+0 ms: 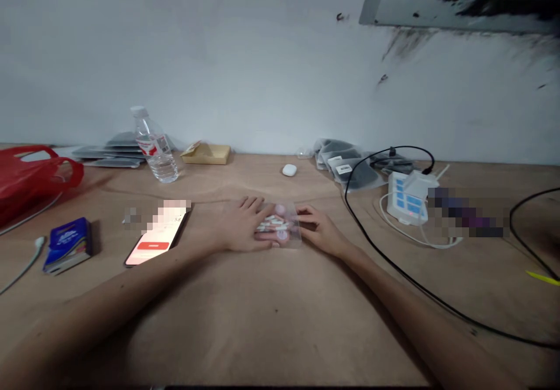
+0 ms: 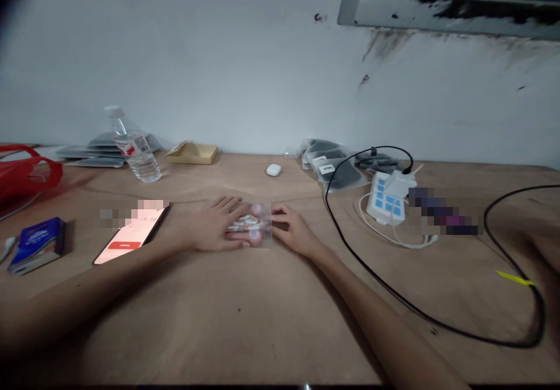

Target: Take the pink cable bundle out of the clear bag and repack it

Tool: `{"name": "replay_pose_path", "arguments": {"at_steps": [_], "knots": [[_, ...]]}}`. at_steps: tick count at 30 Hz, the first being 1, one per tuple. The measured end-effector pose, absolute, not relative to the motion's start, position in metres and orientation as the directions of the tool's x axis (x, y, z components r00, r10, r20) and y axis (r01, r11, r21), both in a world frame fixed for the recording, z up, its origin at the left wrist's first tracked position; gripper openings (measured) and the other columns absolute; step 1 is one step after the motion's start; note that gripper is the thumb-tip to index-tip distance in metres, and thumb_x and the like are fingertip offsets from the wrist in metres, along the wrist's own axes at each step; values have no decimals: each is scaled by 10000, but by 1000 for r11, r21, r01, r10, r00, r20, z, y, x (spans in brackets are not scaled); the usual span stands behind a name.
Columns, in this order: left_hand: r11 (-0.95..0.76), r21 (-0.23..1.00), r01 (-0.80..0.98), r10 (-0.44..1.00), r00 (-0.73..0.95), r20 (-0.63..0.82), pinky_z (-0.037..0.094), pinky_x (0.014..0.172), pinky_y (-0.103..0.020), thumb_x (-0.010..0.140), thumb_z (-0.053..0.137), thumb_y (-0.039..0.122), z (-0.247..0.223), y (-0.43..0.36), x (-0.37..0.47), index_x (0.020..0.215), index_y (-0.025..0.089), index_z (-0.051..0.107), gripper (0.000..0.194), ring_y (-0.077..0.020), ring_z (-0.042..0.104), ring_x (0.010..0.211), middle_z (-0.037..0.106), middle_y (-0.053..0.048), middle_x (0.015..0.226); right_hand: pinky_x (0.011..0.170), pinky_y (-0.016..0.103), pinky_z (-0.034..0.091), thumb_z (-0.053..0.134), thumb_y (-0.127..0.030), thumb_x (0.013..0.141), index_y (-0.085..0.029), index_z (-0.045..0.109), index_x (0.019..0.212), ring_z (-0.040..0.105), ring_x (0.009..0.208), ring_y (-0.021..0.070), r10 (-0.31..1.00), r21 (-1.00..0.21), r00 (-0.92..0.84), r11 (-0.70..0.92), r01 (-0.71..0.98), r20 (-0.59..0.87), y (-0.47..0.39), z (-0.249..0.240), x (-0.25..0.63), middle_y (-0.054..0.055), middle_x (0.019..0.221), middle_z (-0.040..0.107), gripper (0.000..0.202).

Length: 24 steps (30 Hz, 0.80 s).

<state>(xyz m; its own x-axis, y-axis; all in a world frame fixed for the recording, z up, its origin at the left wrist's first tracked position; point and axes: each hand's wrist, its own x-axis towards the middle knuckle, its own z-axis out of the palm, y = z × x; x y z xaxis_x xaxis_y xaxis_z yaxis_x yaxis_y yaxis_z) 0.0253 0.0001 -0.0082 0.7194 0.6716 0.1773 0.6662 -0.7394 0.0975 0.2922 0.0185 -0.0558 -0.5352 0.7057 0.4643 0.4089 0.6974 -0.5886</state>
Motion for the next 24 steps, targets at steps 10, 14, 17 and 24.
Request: {"name": "replay_pose_path", "arguments": {"at_steps": [10, 14, 17, 24], "knots": [[-720, 79, 689, 693, 709, 133, 305, 1115, -514, 859, 505, 748, -10, 2, 24, 1516, 232, 344, 851, -383, 400, 1387, 463, -175, 1478, 771, 389, 561, 526, -348, 999, -243, 793, 1003, 667, 859, 228, 654, -407, -560, 756, 512, 509, 23, -51, 308, 87, 947, 688, 287], [-697, 67, 714, 717, 690, 100, 286, 1130, -522, 850, 485, 778, -9, 2, 24, 1534, 200, 316, 912, -409, 390, 1397, 415, -202, 1523, 813, 413, 570, 506, -353, 1003, -269, 791, 1030, 680, 907, 248, 662, -331, -539, 738, 588, 521, 31, -49, 332, 91, 996, 692, 298], [-699, 74, 712, 715, 691, 108, 299, 1122, -534, 852, 477, 782, -8, 3, 23, 1522, 161, 345, 924, -418, 391, 1393, 423, -224, 1512, 819, 438, 581, 507, -373, 991, -272, 800, 995, 684, 907, 263, 671, -304, -512, 720, 624, 537, 37, -49, 350, 95, 987, 691, 310], [-719, 78, 691, 694, 708, 133, 290, 1136, -517, 863, 507, 746, -9, 4, 21, 1494, 213, 375, 837, -386, 384, 1405, 433, -173, 1525, 1109, 561, 419, 560, -462, 946, -278, 643, 1322, 527, 1326, 342, 695, -438, -510, 717, 542, 507, 33, -43, 355, 118, 1430, 549, 427]]}}
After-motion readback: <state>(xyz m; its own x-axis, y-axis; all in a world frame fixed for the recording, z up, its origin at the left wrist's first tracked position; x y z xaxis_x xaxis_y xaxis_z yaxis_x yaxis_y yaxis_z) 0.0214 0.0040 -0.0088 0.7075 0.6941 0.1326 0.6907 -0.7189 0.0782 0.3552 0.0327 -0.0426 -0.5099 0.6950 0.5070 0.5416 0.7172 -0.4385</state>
